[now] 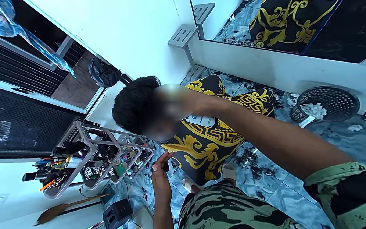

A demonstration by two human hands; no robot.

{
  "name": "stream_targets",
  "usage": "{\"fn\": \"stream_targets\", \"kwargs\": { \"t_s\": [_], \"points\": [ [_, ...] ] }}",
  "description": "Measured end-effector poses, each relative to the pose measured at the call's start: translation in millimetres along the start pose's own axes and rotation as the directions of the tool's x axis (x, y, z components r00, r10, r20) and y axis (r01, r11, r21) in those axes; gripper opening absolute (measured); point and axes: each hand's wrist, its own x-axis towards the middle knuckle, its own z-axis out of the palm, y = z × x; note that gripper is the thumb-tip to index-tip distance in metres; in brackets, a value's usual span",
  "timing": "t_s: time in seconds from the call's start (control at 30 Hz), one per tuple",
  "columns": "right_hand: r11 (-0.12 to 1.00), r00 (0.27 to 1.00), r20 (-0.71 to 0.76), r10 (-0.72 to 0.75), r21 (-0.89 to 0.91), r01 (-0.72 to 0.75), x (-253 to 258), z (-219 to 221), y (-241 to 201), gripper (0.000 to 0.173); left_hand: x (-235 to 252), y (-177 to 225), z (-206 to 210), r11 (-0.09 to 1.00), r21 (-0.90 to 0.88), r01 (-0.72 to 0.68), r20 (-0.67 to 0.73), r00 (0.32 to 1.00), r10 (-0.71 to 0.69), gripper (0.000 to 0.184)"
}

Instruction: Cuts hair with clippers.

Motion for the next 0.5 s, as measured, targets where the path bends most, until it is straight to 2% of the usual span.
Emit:
{"fn": "stream_targets", "kwargs": {
  "t_s": [0.03, 0.17, 0.27, 0.4, 0.5],
  "points": [
    [1.0, 1.0, 0.006, -0.01, 0.015, 0.01, -2.3, 1.7, -2.7, 0.03, -0.2, -0.1, 0.0, 1.0, 0.001, 0.002, -0.001, 1.0, -0.002, 0.089],
    [0.99, 0.999, -0.051, 0.005, -0.138, -0.012, -1.3, 6.9, 3.8, 0.034, -0.7, -0.2, -1.3, 1.0, 0.01, 0.002, 0.006, 1.0, -0.002, 0.09],
    [0.999, 0.997, -0.06, -0.05, 0.002, 0.05, -5.5, 7.0, -2.2, 0.031, -1.3, -0.5, -0.1, 1.0, -0.002, 0.006, -0.001, 1.0, -0.006, 0.089],
    [0.992, 0.998, -0.061, 0.001, -0.124, -0.008, -2.6, 9.5, 2.5, 0.034, -2.9, 0.0, 0.4, 1.0, -0.016, 0.007, 0.005, 1.0, -0.007, 0.089],
    [0.999, 0.998, -0.062, -0.032, -0.024, 0.03, -6.0, 9.7, -2.9, 0.032, -3.0, -2.3, 1.4, 1.0, -0.018, 0.006, 0.008, 1.0, -0.006, 0.088]
  ]
}}
